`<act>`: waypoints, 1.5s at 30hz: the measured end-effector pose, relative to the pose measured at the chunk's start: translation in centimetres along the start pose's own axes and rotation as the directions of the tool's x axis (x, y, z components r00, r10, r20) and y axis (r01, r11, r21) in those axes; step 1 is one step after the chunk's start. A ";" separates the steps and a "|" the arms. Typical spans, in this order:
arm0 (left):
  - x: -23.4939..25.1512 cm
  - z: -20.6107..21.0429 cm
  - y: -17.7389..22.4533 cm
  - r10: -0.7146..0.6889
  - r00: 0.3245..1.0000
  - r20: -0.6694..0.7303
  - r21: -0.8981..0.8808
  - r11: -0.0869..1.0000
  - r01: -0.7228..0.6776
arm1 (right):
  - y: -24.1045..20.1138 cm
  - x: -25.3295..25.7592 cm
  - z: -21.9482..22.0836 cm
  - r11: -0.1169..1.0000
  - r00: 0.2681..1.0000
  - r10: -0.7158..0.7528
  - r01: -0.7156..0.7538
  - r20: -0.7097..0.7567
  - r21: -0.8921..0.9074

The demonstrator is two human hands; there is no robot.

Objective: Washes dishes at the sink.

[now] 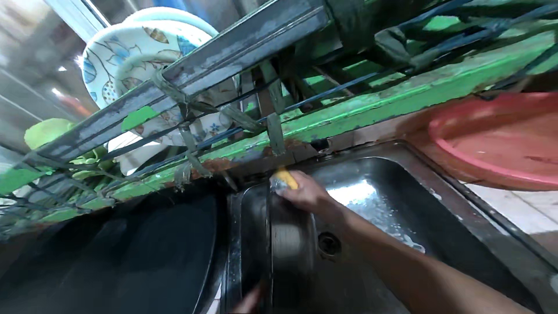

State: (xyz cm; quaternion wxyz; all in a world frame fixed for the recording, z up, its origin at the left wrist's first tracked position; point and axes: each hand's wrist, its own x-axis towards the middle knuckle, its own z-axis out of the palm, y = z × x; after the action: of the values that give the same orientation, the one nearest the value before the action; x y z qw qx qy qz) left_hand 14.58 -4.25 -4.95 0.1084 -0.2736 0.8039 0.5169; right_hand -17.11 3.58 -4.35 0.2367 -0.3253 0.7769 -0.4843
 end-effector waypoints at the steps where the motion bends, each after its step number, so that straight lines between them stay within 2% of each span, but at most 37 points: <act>1: 1.0 -1.4 1.7 0.076 0.995 -0.057 -0.108 0.991 -0.081 | -0.5 -1.8 0.8 0.986 0.989 -0.146 0.143 -0.028 -0.087; 2: 2.7 -2.7 4.4 0.093 0.986 -0.136 -0.176 0.977 -0.116 | -0.5 -3.5 1.9 0.935 0.946 -0.319 0.306 -0.049 -0.178; 3: 4.7 -3.8 7.7 0.047 0.976 -0.214 -0.202 0.975 -0.092 | -0.6 -5.3 2.7 0.883 0.905 -0.425 0.419 0.015 -0.211; 5: 8.5 -5.0 12.9 -0.080 0.952 -0.296 -0.195 0.981 0.021 | 0.3 -8.3 5.2 0.678 0.713 -0.695 0.691 0.087 -0.249; 7: 11.6 -5.0 15.0 -0.118 0.948 -0.295 -0.201 0.978 0.059 | 1.7 -9.9 7.1 0.475 0.525 -0.842 0.832 0.125 -0.287; 8: 12.5 -4.7 15.3 -0.112 0.954 -0.278 -0.172 0.983 0.065 | 2.5 -10.4 7.3 0.419 0.471 -0.874 0.854 0.116 -0.309; 9: 12.8 -4.3 15.4 -0.098 0.959 -0.268 -0.104 0.992 0.072 | 3.2 -10.7 7.0 0.431 0.478 -0.873 0.848 0.095 -0.308; 10: 12.7 -3.9 15.6 -0.081 0.962 -0.262 -0.014 0.997 0.081 | 3.5 -10.8 6.2 0.513 0.547 -0.835 0.815 0.064 -0.270; 11: 12.2 -3.5 15.5 -0.079 0.962 -0.260 0.029 0.996 0.090 | 3.7 -10.9 5.1 0.643 0.660 -0.751 0.737 0.014 -0.209; 12: 11.4 -3.0 15.2 -0.087 0.960 -0.265 0.019 0.995 0.096 | 4.2 -10.5 4.1 0.791 0.789 -0.610 0.599 -0.077 -0.128; 13: 10.3 -2.6 14.8 -0.099 0.960 -0.261 -0.008 0.995 0.100 | 4.6 -9.7 2.9 0.923 0.912 -0.377 0.384 -0.162 0.015; 14: 9.1 -2.1 14.1 -0.104 0.962 -0.254 -0.022 0.995 0.101 | 4.8 -8.1 1.6 0.966 0.972 -0.108 0.152 -0.208 0.211; 15: 7.9 -1.6 13.3 -0.111 0.959 -0.259 -0.043 0.994 0.104 | 5.2 -6.0 0.3 0.931 0.969 0.109 -0.021 -0.222 0.364; 16: 6.6 -1.0 12.3 -0.112 0.954 -0.277 -0.078 0.992 0.094 | 6.0 -3.8 -0.9 0.885 0.950 0.251 -0.148 -0.186 0.442; 17: 5.6 -0.4 11.2 -0.082 0.950 -0.300 -0.112 0.992 0.050 | 6.6 -2.1 -1.6 0.848 0.937 0.322 -0.223 -0.135 0.480; 18: 4.9 0.1 10.1 -0.026 0.944 -0.328 -0.143 0.989 -0.023 | 6.7 -1.0 -1.9 0.855 0.937 0.330 -0.247 -0.112 0.457; 20: 4.7 0.5 8.8 0.029 0.927 -0.374 -0.187 0.977 -0.106 | 4.1 -1.3 -1.1 0.959 0.972 0.196 -0.162 -0.131 0.231; 21: 4.8 0.4 8.8 0.021 0.920 -0.391 -0.185 0.978 -0.101 | 2.1 -2.6 -0.1 0.998 0.990 0.037 -0.030 -0.135 0.057; 22: 5.0 0.2 8.9 0.004 0.914 -0.405 -0.173 0.982 -0.081 | 0.4 -4.2 1.2 0.977 0.974 -0.186 0.169 -0.129 -0.130; 23: 5.1 0.1 8.9 -0.015 0.906 -0.423 -0.168 0.984 -0.062 | -0.8 -5.5 2.4 0.913 0.932 -0.354 0.328 -0.072 -0.244; 25: 4.8 0.3 8.7 -0.054 0.882 -0.468 -0.169 0.985 -0.030 | -1.1 -6.5 4.1 0.789 0.831 -0.556 0.518 -0.027 -0.331; 26: 4.3 0.6 8.5 -0.058 0.876 -0.479 -0.156 0.988 -0.019 | -1.0 -6.1 4.1 0.804 0.841 -0.541 0.510 -0.019 -0.307; 28: 3.2 1.8 7.4 -0.038 0.881 -0.472 -0.102 0.995 -0.011 | -0.4 -3.9 3.1 0.913 0.925 -0.375 0.356 -0.067 -0.198; 29: 2.6 2.5 6.3 0.004 0.888 -0.460 -0.061 0.997 -0.037 | 0.3 -2.3 2.6 0.961 0.960 -0.260 0.248 -0.103 -0.119; 30: 2.1 3.1 5.0 0.060 0.900 -0.431 -0.025 0.997 -0.078 | 0.9 -0.6 1.5 0.997 0.995 -0.082 0.082 -0.050 0.007; 31: 1.8 3.6 3.7 0.099 0.915 -0.390 -0.001 0.994 -0.108 | 1.5 0.8 0.5 0.991 0.998 0.057 -0.056 -0.002 0.122; 32: 1.4 3.9 2.6 0.118 0.934 -0.337 0.006 0.992 -0.123 | 2.1 1.5 -0.1 0.975 0.992 0.127 -0.126 0.007 0.181; 33: 1.1 3.8 1.9 0.107 0.960 -0.257 -0.005 0.994 -0.112 | 2.5 1.4 -0.3 0.976 0.993 0.122 -0.120 -0.002 0.180; 35: 1.0 2.0 1.8 0.084 0.992 -0.095 -0.091 0.992 -0.092 | 1.9 -1.2 0.1 0.998 0.998 -0.055 0.055 -0.022 0.003; 36: 1.5 0.3 2.7 0.079 0.996 -0.044 -0.181 0.980 -0.086 | 1.8 -3.1 0.9 0.967 0.972 -0.231 0.226 -0.031 -0.118; 37: 2.7 -1.3 4.3 0.069 0.995 -0.068 -0.260 0.962 -0.084 | 1.7 -5.1 2.0 0.904 0.922 -0.387 0.380 0.002 -0.193; 39: 6.5 -4.2 9.4 -0.018 0.976 -0.219 -0.332 0.941 -0.058 | 2.0 -8.0 4.9 0.707 0.733 -0.680 0.661 0.017 -0.251; 40: 8.5 -5.3 11.7 -0.080 0.965 -0.251 -0.330 0.944 -0.007 | 1.9 -9.0 6.0 0.622 0.650 -0.760 0.738 0.024 -0.263; 42: 12.1 -5.7 15.2 -0.196 0.935 -0.294 -0.213 0.968 0.135 | 1.9 -10.3 7.4 0.508 0.542 -0.840 0.802 0.027 -0.314; 45: 15.2 -4.2 17.0 -0.233 0.949 -0.211 -0.013 0.972 0.235 | 2.6 -11.2 7.6 0.457 0.486 -0.874 0.819 -0.003 -0.346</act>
State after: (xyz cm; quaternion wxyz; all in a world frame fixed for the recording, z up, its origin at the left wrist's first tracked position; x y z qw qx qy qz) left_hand -6.88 -7.55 3.08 0.0846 -0.4197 0.7760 0.4632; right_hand -5.09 8.09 -9.34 -0.1598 -0.6556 0.5917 -0.4411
